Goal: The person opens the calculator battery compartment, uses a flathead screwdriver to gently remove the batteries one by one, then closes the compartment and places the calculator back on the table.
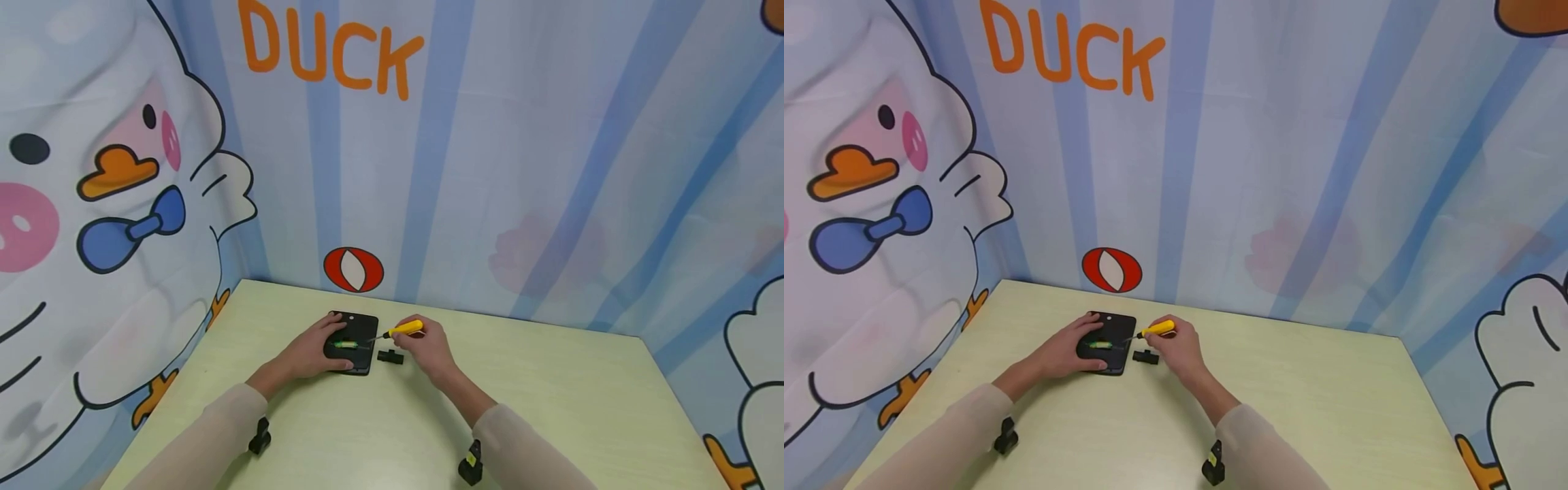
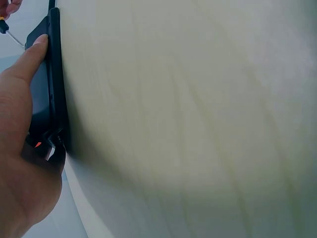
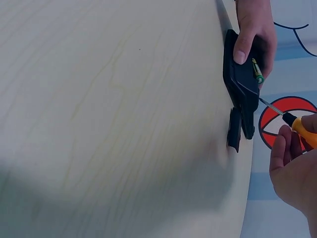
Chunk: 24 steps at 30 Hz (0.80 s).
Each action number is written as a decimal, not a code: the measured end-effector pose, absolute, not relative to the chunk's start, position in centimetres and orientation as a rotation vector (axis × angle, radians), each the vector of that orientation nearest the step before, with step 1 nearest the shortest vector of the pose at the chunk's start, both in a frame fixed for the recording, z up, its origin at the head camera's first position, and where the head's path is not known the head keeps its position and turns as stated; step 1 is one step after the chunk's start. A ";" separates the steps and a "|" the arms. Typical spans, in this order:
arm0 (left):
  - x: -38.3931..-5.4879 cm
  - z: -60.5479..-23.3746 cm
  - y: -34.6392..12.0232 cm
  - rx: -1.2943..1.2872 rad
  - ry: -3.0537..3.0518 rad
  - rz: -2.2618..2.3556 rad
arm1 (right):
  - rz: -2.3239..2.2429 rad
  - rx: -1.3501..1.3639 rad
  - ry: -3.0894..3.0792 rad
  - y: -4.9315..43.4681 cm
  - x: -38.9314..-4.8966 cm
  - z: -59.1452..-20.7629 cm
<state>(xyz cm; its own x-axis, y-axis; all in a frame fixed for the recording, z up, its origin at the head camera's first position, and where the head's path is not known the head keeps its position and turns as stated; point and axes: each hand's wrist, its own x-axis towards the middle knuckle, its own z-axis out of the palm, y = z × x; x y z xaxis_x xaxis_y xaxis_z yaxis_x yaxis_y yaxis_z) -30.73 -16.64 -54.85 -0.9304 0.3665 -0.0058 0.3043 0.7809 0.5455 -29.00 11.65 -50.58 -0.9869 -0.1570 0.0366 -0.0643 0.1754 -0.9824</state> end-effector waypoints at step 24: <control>-30.8 -55.1 -16.7 0.570 2.865 0.858 | -1.477 -0.316 2.686 13.5 -29.3 -51.1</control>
<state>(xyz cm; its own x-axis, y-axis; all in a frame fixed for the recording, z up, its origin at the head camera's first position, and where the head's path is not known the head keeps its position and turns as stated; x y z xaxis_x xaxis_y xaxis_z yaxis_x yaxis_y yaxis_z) -30.75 -16.74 -55.11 -0.9253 0.3789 0.0142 0.3243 0.7714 0.5475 -29.30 13.53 -51.07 -0.9772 -0.2073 0.0462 -0.1501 0.5201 -0.8408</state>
